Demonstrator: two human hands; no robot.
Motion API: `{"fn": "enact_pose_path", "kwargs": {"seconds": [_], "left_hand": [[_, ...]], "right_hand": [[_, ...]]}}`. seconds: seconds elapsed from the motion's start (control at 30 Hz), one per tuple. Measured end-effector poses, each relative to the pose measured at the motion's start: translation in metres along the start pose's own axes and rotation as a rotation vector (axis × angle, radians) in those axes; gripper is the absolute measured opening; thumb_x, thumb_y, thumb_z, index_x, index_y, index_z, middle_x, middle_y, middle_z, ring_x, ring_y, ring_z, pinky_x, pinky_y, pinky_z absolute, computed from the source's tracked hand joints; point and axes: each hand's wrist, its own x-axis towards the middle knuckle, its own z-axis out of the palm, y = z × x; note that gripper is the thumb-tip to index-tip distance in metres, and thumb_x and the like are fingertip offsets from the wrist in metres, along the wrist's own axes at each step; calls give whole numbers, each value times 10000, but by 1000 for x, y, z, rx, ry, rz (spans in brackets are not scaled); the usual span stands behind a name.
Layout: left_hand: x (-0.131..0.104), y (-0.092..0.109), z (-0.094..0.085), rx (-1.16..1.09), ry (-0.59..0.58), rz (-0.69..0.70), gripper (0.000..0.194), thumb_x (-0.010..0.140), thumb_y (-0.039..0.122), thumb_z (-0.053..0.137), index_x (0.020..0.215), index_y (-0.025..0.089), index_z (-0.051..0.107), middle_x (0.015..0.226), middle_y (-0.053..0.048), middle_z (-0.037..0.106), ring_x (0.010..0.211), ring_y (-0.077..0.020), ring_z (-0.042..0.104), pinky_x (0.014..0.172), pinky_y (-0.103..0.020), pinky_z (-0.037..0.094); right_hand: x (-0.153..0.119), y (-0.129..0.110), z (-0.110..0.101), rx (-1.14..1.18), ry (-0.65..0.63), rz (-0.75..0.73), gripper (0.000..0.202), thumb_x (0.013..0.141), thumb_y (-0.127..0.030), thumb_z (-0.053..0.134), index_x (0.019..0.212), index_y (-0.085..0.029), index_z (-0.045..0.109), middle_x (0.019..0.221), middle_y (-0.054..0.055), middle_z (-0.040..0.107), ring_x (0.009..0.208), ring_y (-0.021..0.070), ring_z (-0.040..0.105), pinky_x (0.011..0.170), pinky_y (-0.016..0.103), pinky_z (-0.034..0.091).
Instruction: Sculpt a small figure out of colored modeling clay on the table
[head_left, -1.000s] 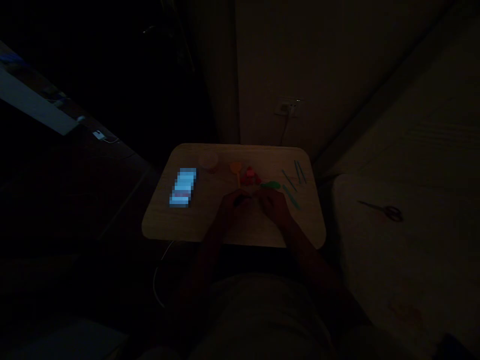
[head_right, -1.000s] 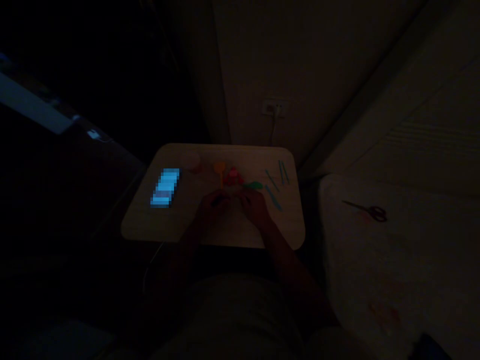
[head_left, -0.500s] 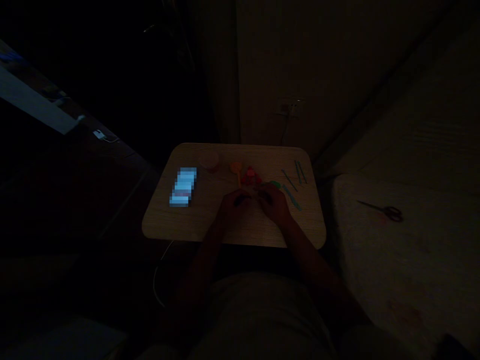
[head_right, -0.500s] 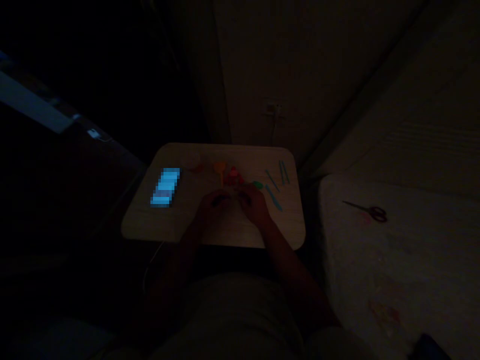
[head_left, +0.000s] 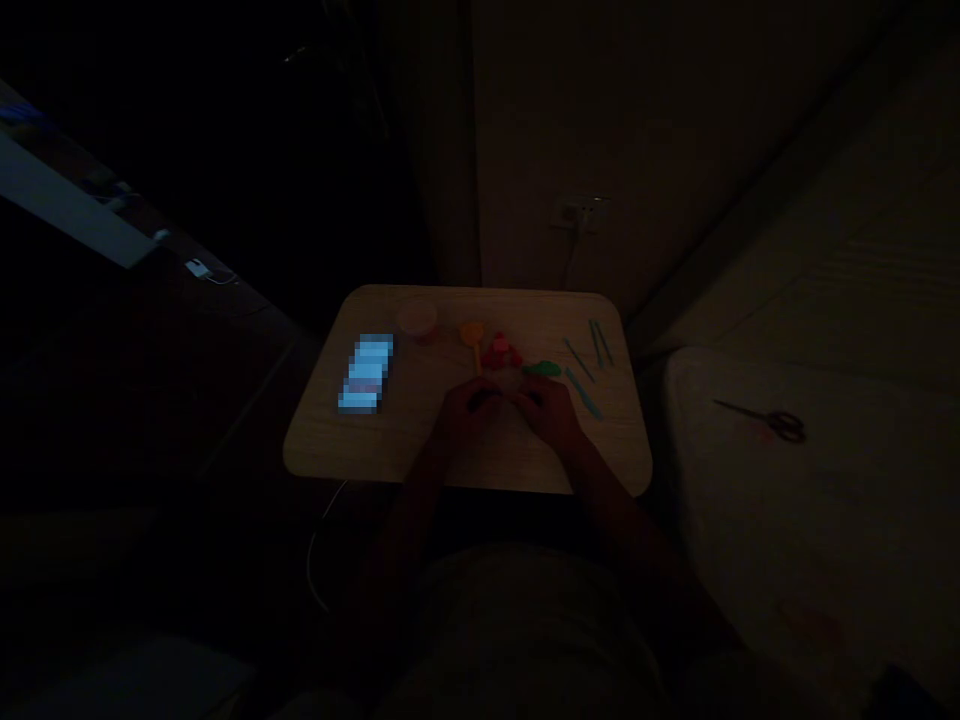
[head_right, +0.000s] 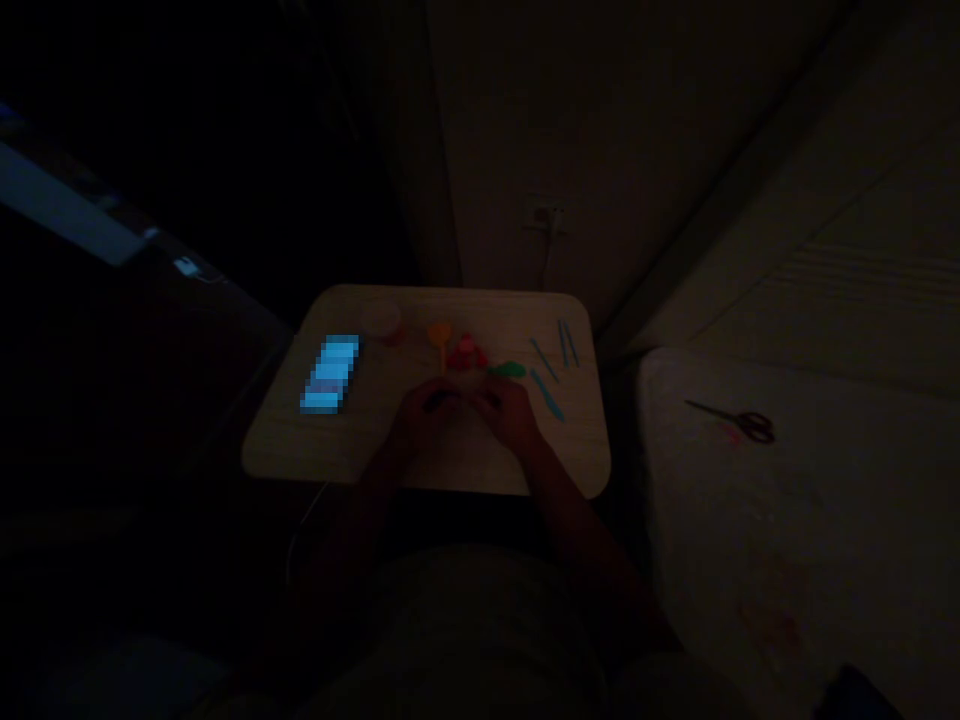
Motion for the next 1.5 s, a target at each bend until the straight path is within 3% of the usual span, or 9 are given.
{"fn": "enact_pose_path", "kwargs": {"seconds": [0.23,0.57,0.8,1.03,1.23,1.37,1.5], "left_hand": [[1,1,0,9,-2,-7,215,878,357,656,949,171,735,932,-41,761,870,-183,682,811,-288,539],[0,-1,0,-2,-4,4,202,885,351,670,952,174,741,940,-42,763,882,-186,683,834,-294,548],[0,-3,0,15,-6,18,184,883,323,670,981,185,743,969,-33,770,918,-189,694,871,-301,554],[0,0,0,0,-15,-6,197,893,347,670,978,184,740,954,-31,765,898,-185,688,845,-290,548],[1,-2,0,7,-16,-5,233,881,388,672,973,184,737,951,-41,766,891,-194,686,838,-304,549],[-1,0,1,-17,-3,-20,233,873,378,679,981,180,740,970,-44,772,907,-199,694,851,-308,558],[-1,3,1,-22,0,-16,204,882,350,676,974,181,744,971,-45,774,910,-197,696,852,-304,557]], "right_hand": [[-1,0,-1,13,4,7,494,1079,-465,320,721,-228,564,703,38,621,675,189,564,673,337,444],[0,1,0,28,6,-63,193,987,-353,568,971,-218,706,950,81,727,891,236,655,835,383,522],[0,4,-1,24,-7,-54,199,916,-313,654,1072,-218,733,989,78,746,860,228,662,798,364,532],[-1,2,-1,45,-10,11,197,884,-365,712,1000,-211,753,917,64,750,753,202,636,720,334,513],[0,-2,-1,49,-29,-8,245,959,-412,642,899,-208,765,819,56,735,734,201,637,708,333,502],[1,-1,-3,5,-46,-47,312,1023,-378,526,894,-217,759,892,78,758,851,232,681,805,370,523],[0,0,-1,12,-26,-54,262,1015,-357,535,986,-220,756,984,91,774,907,242,697,854,386,538]]}}
